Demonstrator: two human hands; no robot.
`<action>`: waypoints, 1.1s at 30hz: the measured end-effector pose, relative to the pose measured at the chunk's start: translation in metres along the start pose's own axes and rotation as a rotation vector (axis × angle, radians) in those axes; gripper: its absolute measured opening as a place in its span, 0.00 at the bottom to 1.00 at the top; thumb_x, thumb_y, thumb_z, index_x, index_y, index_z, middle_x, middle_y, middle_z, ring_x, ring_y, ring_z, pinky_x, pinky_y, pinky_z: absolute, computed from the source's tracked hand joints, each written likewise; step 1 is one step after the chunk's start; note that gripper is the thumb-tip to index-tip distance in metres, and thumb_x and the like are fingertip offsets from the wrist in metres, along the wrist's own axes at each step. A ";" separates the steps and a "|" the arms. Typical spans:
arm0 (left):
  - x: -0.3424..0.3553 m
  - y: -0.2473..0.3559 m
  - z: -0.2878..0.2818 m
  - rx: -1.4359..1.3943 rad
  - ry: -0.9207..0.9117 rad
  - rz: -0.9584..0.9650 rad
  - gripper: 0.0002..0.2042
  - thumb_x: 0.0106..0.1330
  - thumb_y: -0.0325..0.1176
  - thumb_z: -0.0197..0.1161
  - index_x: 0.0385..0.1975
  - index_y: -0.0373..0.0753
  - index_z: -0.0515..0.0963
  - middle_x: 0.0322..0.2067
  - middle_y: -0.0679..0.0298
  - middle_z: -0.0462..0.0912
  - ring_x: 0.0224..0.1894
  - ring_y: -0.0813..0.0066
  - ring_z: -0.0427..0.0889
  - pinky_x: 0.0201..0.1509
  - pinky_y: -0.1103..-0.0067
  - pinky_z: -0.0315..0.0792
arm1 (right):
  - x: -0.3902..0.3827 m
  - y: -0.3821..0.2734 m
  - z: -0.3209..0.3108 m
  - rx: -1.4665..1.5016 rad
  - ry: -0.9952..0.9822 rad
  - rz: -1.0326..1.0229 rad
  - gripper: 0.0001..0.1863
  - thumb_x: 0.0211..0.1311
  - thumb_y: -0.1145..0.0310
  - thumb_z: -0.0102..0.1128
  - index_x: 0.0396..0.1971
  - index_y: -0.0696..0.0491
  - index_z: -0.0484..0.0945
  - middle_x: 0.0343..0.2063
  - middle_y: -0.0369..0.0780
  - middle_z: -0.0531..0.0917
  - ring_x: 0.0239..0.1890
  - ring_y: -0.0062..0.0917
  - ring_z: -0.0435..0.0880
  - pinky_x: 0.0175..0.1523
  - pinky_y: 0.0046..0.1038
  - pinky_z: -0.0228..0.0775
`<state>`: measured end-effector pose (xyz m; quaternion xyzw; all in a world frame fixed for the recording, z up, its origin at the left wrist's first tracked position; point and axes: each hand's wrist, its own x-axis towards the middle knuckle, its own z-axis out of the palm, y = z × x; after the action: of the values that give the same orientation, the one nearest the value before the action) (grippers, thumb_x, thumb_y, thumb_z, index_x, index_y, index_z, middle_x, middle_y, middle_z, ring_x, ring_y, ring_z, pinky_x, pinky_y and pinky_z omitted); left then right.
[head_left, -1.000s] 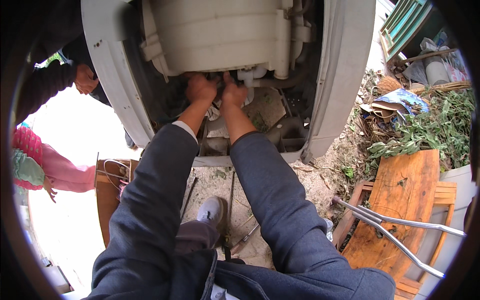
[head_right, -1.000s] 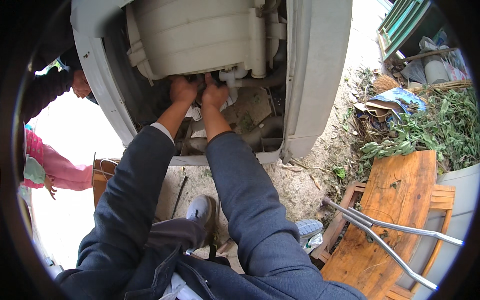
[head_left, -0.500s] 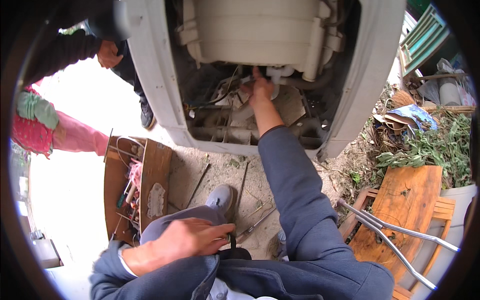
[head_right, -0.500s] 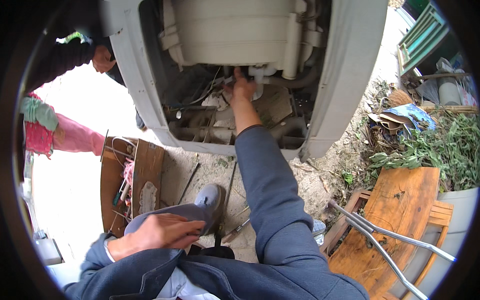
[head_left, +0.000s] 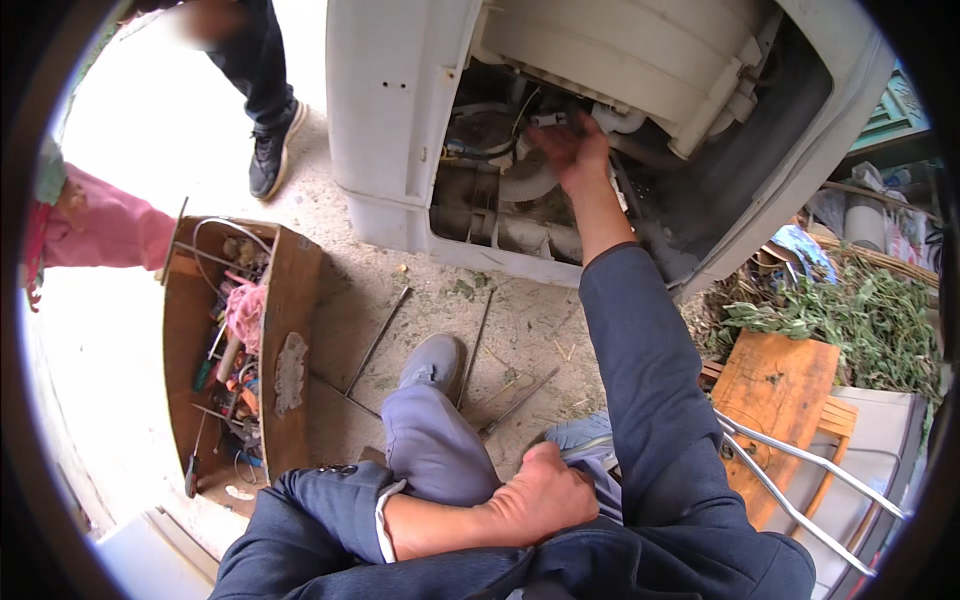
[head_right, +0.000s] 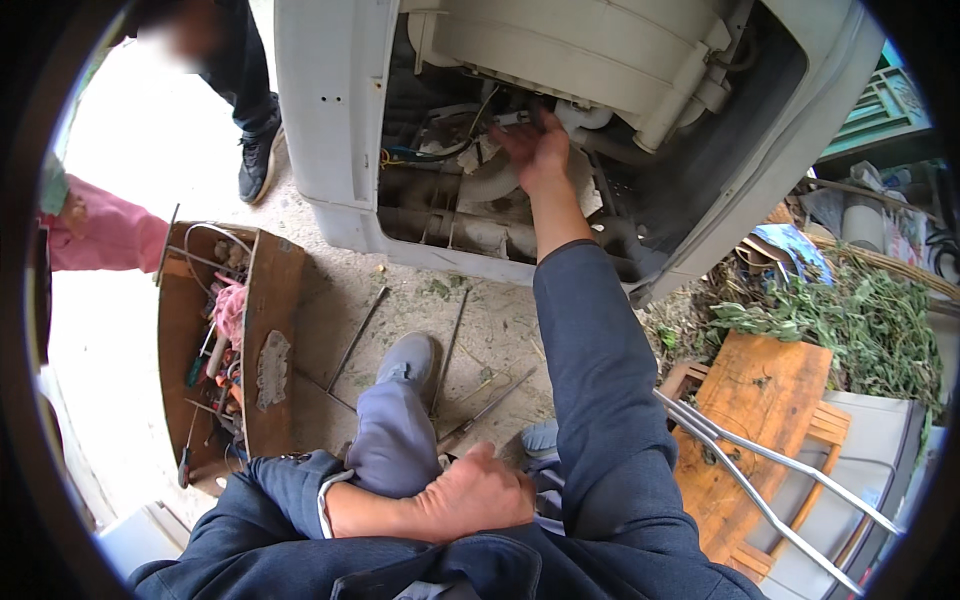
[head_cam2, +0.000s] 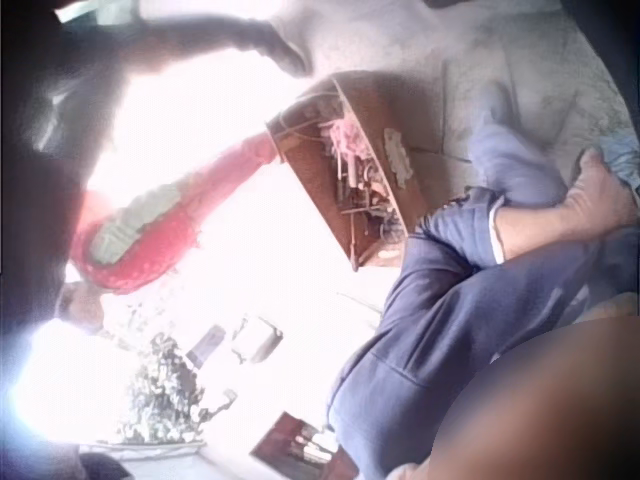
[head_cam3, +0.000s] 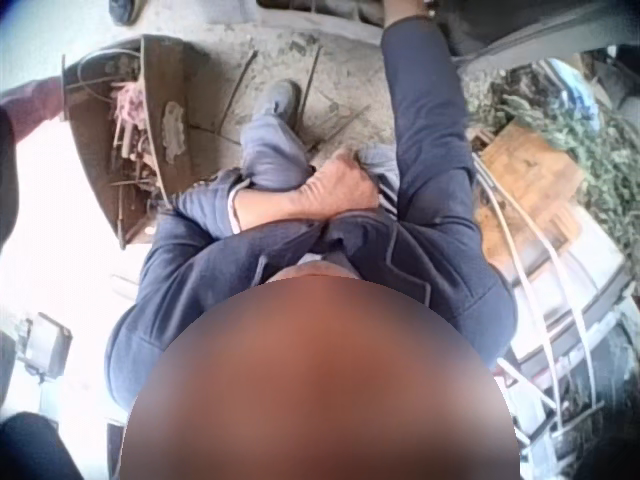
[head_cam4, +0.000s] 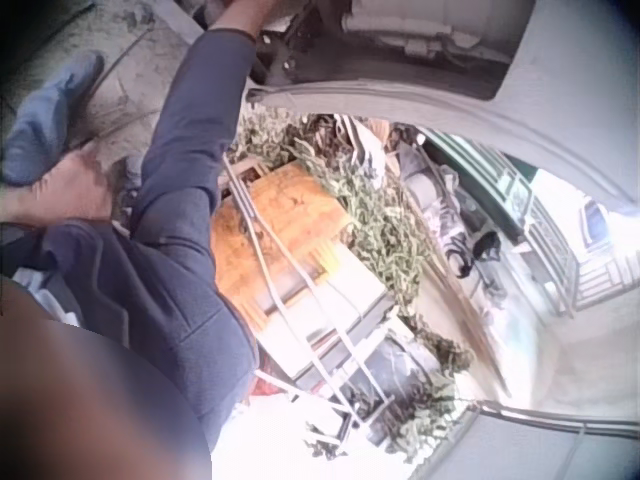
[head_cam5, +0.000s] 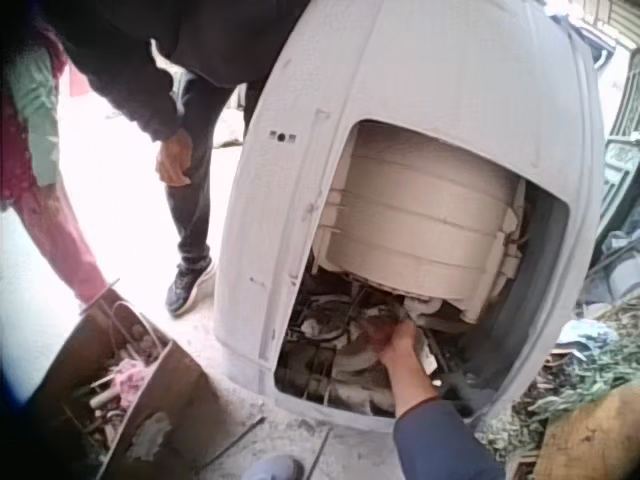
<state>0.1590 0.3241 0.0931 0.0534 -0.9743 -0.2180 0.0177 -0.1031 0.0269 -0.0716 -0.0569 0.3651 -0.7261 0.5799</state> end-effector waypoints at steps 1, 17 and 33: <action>-0.002 0.000 0.001 -0.042 0.030 0.031 0.07 0.57 0.33 0.56 0.22 0.41 0.78 0.16 0.65 0.79 0.18 0.72 0.78 0.30 0.75 0.63 | 0.001 -0.002 -0.001 -0.021 0.022 0.002 0.36 0.72 0.56 0.50 0.71 0.57 0.48 0.70 0.58 0.47 0.73 0.53 0.48 0.67 0.61 0.61; -0.054 -0.040 -0.011 -0.176 0.064 0.079 0.04 0.53 0.36 0.58 0.22 0.44 0.75 0.12 0.67 0.77 0.17 0.70 0.80 0.27 0.74 0.69 | -0.043 -0.037 0.033 -0.899 0.180 0.051 0.23 0.71 0.58 0.54 0.51 0.65 0.72 0.39 0.52 0.84 0.40 0.40 0.86 0.45 0.41 0.82; 0.046 -0.098 -0.034 -0.458 0.739 -0.115 0.25 0.60 0.33 0.64 0.55 0.28 0.70 0.52 0.42 0.76 0.54 0.45 0.75 0.59 0.61 0.68 | -0.371 0.023 -0.027 -1.146 0.181 -0.157 0.11 0.66 0.78 0.53 0.46 0.60 0.79 0.33 0.43 0.86 0.34 0.26 0.87 0.39 0.25 0.80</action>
<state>0.1246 0.2169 0.0825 0.1768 -0.8244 -0.3955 0.3642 0.0208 0.3660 0.0214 -0.3261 0.7422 -0.4557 0.3676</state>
